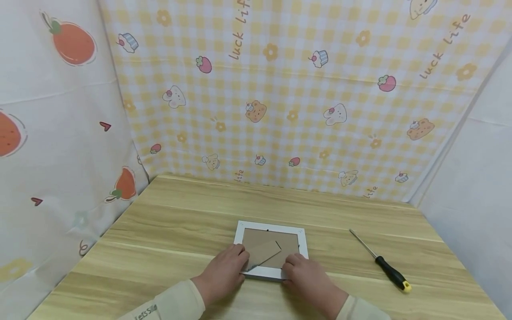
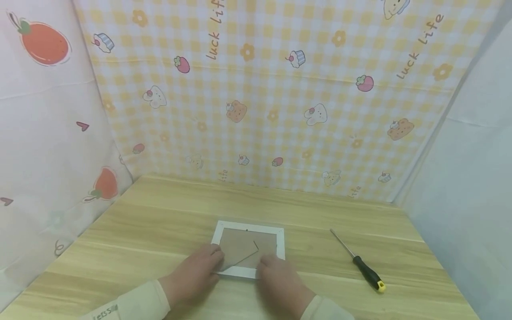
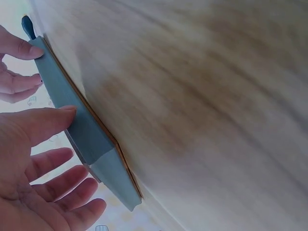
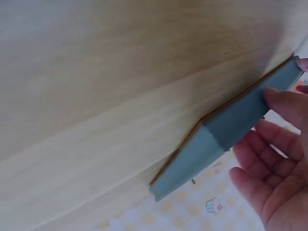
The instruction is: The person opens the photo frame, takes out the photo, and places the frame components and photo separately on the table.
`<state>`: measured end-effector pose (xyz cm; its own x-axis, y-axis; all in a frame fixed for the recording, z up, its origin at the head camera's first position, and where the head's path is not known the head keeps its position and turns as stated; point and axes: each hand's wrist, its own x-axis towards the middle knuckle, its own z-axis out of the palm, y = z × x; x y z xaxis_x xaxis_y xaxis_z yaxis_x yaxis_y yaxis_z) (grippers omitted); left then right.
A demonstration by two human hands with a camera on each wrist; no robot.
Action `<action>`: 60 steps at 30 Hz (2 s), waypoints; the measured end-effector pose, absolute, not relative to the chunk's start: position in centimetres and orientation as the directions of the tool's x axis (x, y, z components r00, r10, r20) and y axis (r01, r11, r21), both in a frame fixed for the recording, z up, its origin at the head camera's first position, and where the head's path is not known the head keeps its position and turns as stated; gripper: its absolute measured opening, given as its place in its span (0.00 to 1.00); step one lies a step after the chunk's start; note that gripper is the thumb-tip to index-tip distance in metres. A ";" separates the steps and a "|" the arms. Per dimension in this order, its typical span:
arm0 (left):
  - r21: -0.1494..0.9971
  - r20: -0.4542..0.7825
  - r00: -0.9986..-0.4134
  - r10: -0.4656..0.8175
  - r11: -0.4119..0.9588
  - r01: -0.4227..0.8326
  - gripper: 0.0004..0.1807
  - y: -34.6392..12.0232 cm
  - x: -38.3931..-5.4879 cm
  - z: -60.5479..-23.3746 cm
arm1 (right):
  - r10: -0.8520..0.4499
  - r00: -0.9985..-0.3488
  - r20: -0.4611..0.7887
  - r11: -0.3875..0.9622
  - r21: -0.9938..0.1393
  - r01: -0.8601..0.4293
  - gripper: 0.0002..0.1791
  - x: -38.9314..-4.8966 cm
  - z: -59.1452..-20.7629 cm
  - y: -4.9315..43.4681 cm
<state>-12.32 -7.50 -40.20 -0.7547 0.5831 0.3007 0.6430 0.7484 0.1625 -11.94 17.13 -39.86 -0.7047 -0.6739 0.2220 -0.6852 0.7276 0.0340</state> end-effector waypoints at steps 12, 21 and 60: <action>0.179 0.271 -0.776 0.569 0.763 0.622 0.14 -7.5 -12.2 -39.7 | -0.650 -0.732 0.204 0.752 0.038 -0.658 0.14 -12.1 -39.7 16.6; 0.181 0.277 -0.775 0.567 0.762 0.622 0.14 -7.5 -12.1 -39.8 | -0.664 -0.733 0.148 0.743 0.021 -0.669 0.11 -12.2 -39.3 16.4; 0.144 0.519 -0.674 0.526 0.723 0.675 0.22 -8.9 -12.1 -38.8 | -0.697 -0.716 -0.040 0.692 -0.297 -0.658 0.17 -14.7 -32.8 16.6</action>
